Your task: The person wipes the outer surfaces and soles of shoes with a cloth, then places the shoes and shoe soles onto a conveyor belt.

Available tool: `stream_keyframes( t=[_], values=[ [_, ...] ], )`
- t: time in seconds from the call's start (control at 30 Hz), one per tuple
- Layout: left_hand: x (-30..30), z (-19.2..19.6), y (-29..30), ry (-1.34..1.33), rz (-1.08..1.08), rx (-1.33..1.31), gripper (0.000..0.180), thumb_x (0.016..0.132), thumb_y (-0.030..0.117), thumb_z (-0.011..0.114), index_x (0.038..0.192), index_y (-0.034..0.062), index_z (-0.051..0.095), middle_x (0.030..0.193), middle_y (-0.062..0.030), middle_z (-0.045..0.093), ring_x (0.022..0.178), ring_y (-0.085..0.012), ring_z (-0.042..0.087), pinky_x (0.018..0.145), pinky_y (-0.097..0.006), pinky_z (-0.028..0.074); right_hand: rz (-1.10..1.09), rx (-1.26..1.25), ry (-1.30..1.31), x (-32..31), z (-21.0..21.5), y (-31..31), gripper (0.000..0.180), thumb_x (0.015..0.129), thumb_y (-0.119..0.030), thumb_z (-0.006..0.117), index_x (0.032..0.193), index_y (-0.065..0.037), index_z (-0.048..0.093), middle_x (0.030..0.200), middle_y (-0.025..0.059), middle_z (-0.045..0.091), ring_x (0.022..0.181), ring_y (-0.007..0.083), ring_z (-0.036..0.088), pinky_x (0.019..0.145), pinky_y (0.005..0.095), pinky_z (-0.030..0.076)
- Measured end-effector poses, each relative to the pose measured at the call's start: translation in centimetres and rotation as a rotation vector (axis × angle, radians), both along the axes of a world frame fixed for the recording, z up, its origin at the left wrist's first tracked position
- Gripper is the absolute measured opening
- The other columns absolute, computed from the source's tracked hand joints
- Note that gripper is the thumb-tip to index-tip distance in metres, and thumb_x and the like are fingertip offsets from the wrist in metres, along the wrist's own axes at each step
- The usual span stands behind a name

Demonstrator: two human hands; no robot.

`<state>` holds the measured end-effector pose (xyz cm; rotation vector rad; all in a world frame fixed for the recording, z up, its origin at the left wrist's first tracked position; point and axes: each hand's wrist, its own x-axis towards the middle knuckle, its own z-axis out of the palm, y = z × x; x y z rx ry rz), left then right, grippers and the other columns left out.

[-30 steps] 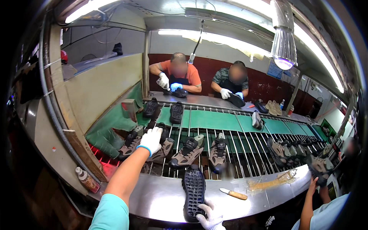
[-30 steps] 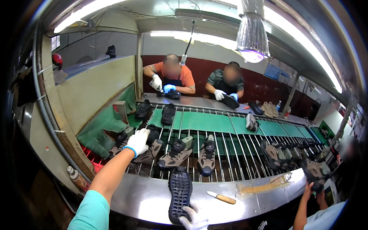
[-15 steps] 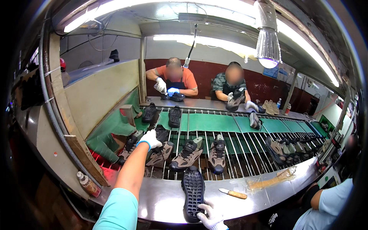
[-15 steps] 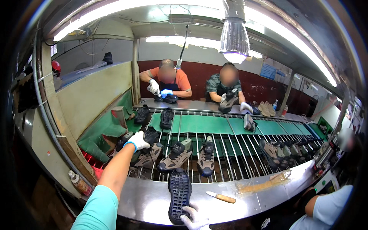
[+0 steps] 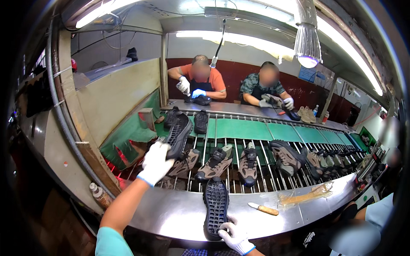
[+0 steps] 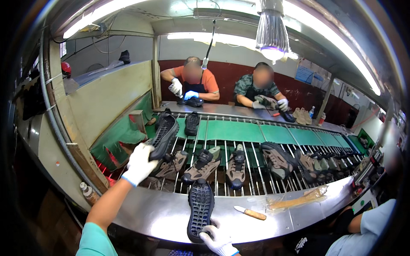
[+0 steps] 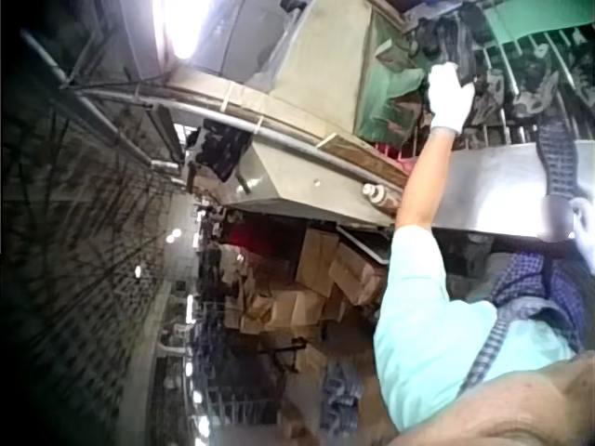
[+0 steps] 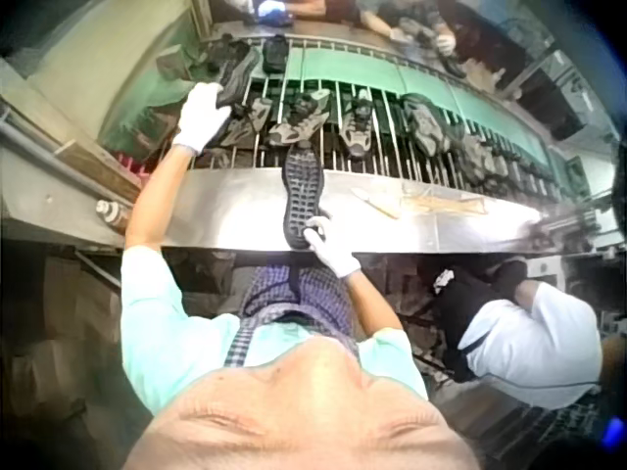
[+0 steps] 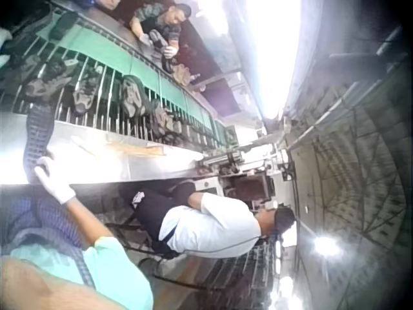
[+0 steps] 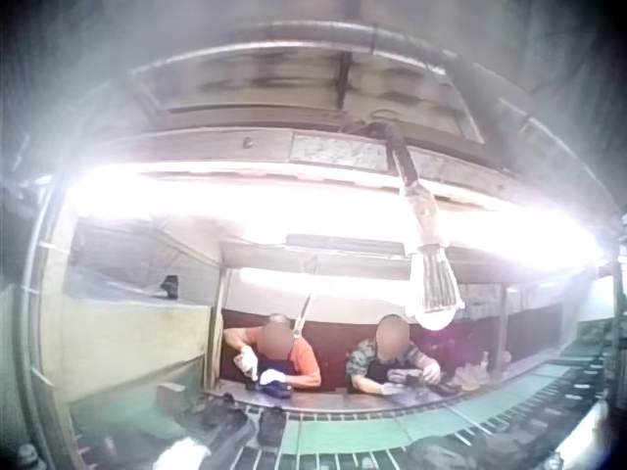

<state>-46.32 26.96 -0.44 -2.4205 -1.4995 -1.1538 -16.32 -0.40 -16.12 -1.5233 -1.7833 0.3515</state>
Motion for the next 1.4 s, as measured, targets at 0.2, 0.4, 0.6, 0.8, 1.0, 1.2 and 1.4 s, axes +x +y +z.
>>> stream_keyframes(
  t=[0.2,0.4,0.6,0.8,1.0,1.2,1.4],
  values=[
    [-8.8,-6.5,-18.2,0.135,0.081,0.249,0.047,0.069,0.013,0.087,0.111,0.0067,0.068,0.103,-0.0151,0.06,0.098,-0.0396,0.062,0.083,-0.052,0.054,0.202,0.099,0.072,-4.8,-0.4,1.4,0.027,0.091,-0.037,0.081,0.1,-0.011,0.079,0.131,0.0325,0.064,0.116,0.0489,0.066,0.101,0.0556,0.054],
    [-10.0,-12.9,-27.3,0.172,0.289,-0.169,0.072,0.064,0.014,0.088,0.131,0.0017,0.065,0.139,-0.0245,0.05,0.135,-0.0513,0.048,0.111,-0.063,0.046,0.293,-0.219,0.06,-4.4,5.4,7.2,0.06,0.097,-0.04,0.071,0.145,-0.005,0.058,0.144,0.0256,0.06,0.129,0.0404,0.061,0.113,0.0518,0.047],
    [-3.6,-12.1,-27.2,-0.08,0.008,-0.026,0.055,0.086,0.023,0.087,0.132,-0.0005,0.068,0.138,-0.0224,0.061,0.131,-0.0464,0.059,0.111,-0.054,0.05,-0.449,0.123,-0.14,7.7,5.5,22.6,0.086,0.085,-0.034,0.078,0.158,-0.006,0.042,0.15,0.0272,0.052,0.137,0.048,0.051,0.118,0.0581,0.04],
    [-0.1,-18.1,-20.8,-0.439,0.072,-0.382,0.043,0.098,0.024,0.076,0.132,-0.0012,0.069,0.13,-0.0227,0.068,0.121,-0.0415,0.065,0.107,-0.048,0.053,-0.782,-0.196,-0.058,14.6,5.0,30.4,0.102,0.081,-0.049,0.085,0.159,-0.009,0.033,0.142,0.0305,0.056,0.125,0.0512,0.062,0.105,0.0566,0.053],
    [-0.7,-16.6,-20.7,-0.487,0.049,-0.409,0.046,0.077,0.019,0.086,0.117,-0.0004,0.071,0.119,-0.0214,0.069,0.111,-0.042,0.069,0.097,-0.05,0.057,-0.823,0.044,0.191,15.6,2.0,33.2,0.059,0.095,-0.046,0.074,0.13,0.0,0.065,0.121,0.0286,0.073,0.115,0.0449,0.07,0.098,0.051,0.054],
    [0.2,-16.6,-20.0,-0.514,0.01,-0.329,0.036,0.084,0.021,0.084,0.112,0.0016,0.074,0.108,-0.018,0.075,0.101,-0.0393,0.072,0.091,-0.048,0.059,-0.959,0.162,0.529,19.6,1.1,31.8,0.063,0.099,-0.045,0.073,0.132,0.009,0.068,0.127,0.028,0.074,0.113,0.0379,0.071,0.099,0.0445,0.053],
    [0.6,-16.0,-19.8,-0.518,0.028,-0.332,0.037,0.088,0.024,0.083,0.115,0.0007,0.075,0.111,-0.0175,0.074,0.101,-0.0341,0.074,0.09,-0.043,0.061,-0.223,0.199,1.219,17.6,7.4,23.0,0.046,0.103,-0.034,0.074,0.128,0.004,0.071,0.127,0.0148,0.072,0.112,0.0277,0.07,0.096,0.0449,0.058]
  ],
)
